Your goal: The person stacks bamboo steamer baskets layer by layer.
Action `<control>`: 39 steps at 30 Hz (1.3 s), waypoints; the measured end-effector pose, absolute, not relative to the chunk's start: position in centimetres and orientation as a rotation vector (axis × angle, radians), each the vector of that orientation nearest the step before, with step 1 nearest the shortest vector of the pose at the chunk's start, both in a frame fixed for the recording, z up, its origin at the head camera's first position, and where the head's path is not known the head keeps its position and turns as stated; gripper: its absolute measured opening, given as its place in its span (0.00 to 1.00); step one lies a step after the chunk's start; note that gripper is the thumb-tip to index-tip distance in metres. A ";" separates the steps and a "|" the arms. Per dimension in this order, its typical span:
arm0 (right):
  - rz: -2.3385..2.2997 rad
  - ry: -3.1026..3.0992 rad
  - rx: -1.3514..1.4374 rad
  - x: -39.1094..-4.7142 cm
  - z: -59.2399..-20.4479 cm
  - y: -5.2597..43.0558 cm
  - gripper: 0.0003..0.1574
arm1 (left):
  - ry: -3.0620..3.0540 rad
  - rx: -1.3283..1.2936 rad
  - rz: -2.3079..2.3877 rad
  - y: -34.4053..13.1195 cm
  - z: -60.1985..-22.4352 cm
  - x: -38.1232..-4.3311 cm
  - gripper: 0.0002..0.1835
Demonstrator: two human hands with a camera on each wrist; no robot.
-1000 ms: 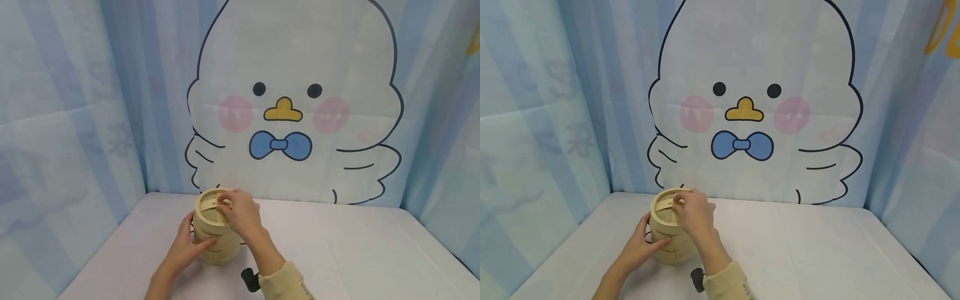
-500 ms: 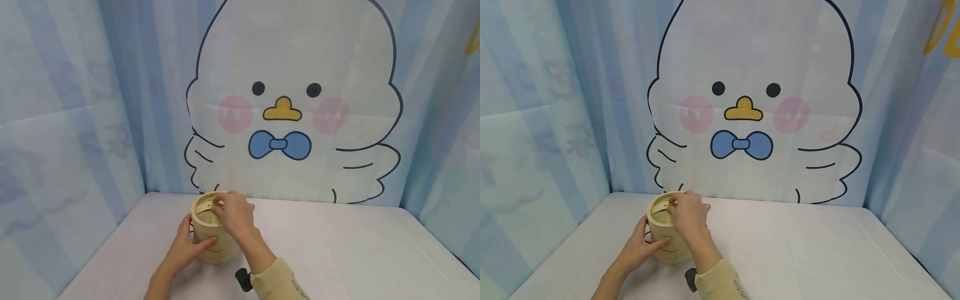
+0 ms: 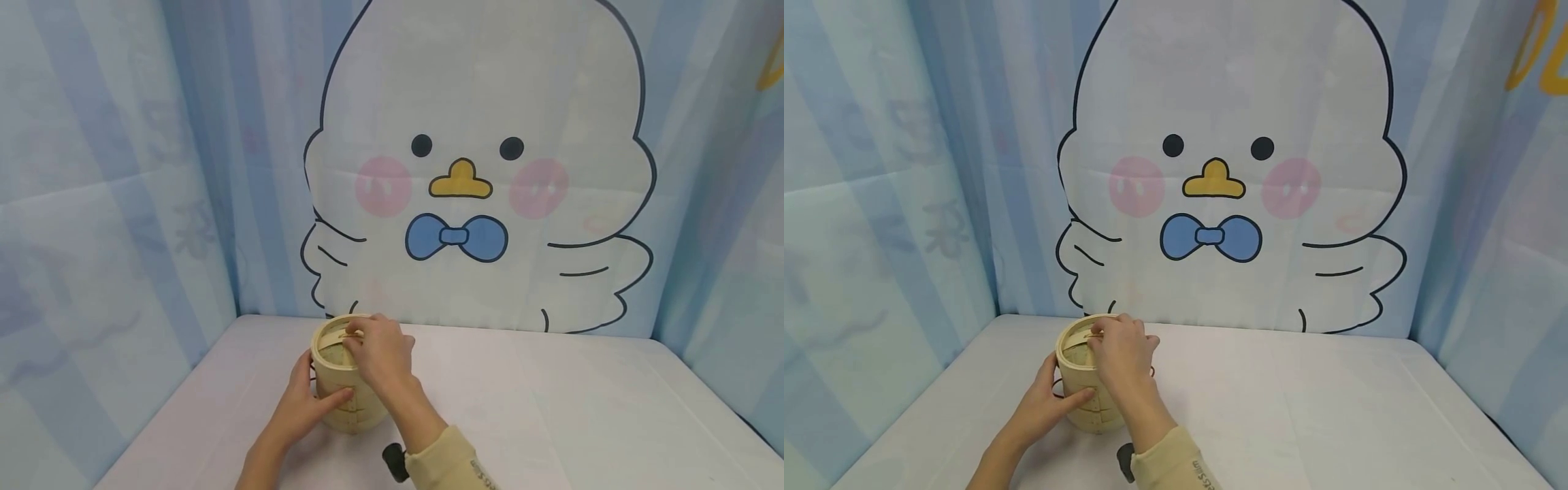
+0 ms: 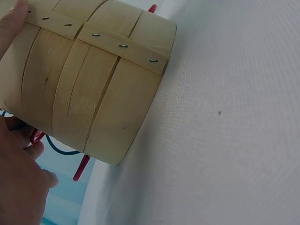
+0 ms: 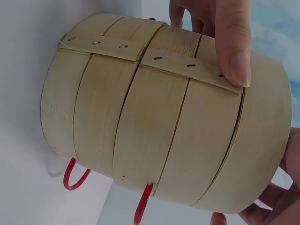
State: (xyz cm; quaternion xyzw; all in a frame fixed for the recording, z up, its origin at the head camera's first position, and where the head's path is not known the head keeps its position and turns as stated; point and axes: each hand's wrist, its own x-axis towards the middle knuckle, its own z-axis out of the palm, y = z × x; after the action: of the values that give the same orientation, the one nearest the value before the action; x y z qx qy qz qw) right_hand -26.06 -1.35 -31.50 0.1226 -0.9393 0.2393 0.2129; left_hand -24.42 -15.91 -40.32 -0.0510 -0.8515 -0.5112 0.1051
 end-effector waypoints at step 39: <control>0.812 -2.564 0.474 -25.5 -30.6 0.7 0.17 | -2.461 -0.168 -1.583 -16.1 -39.3 -24.1 0.66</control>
State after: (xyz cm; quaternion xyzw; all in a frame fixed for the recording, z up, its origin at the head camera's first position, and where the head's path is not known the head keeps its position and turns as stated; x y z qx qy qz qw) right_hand -25.48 0.72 -30.60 0.1700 -0.9191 0.2911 0.2040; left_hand -24.12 -16.13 -39.25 -0.0570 -0.8350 -0.5371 0.1050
